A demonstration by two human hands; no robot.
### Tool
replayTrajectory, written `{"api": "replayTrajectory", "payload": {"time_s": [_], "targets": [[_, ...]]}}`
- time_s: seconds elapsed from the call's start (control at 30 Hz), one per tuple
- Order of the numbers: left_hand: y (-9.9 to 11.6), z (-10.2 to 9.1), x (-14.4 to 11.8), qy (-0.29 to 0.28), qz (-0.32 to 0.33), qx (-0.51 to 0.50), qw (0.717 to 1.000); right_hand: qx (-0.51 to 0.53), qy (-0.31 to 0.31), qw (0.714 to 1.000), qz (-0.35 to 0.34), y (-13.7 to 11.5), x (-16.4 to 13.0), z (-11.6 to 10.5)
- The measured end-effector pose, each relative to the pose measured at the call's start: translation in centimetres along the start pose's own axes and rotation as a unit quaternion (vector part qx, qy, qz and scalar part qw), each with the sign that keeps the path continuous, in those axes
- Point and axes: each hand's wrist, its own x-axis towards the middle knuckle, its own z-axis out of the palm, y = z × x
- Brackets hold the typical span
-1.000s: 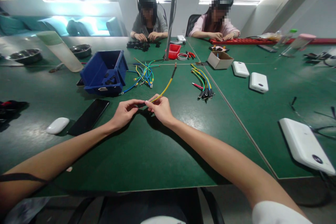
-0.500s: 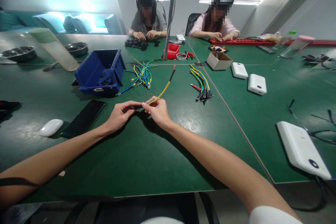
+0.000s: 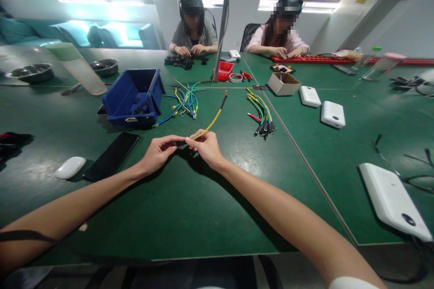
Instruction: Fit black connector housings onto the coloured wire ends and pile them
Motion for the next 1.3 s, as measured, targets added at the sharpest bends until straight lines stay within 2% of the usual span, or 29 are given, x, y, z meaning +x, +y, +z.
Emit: {"api": "replayTrajectory", "payload": {"time_s": [0.3, 0.7, 0.93, 1.17, 1.3], "targets": [[0.2, 0.1, -0.1, 0.006, -0.01, -0.027, 1.0, 0.005, -0.007, 1.0, -0.002, 0.0, 0.1, -0.2], [-0.7, 0.3, 0.0, -0.013, -0.005, 0.011, 1.0, -0.033, -0.04, 0.998, -0.027, 0.3, 0.3, -0.5], [-1.1, 0.3, 0.1, -0.007, -0.005, 0.021, 1.0, -0.028, -0.026, 0.999, -0.02, 0.6, 0.1, -0.3], [-0.9, 0.0, 0.2, 0.0, 0.005, 0.088, 0.996, -0.02, -0.011, 1.0, -0.01, 0.5, -0.1, 0.0], [-1.2, -0.1, 0.1, 0.001, -0.015, 0.056, 0.998, -0.016, -0.007, 1.0, -0.01, 0.5, -0.1, 0.1]]}}
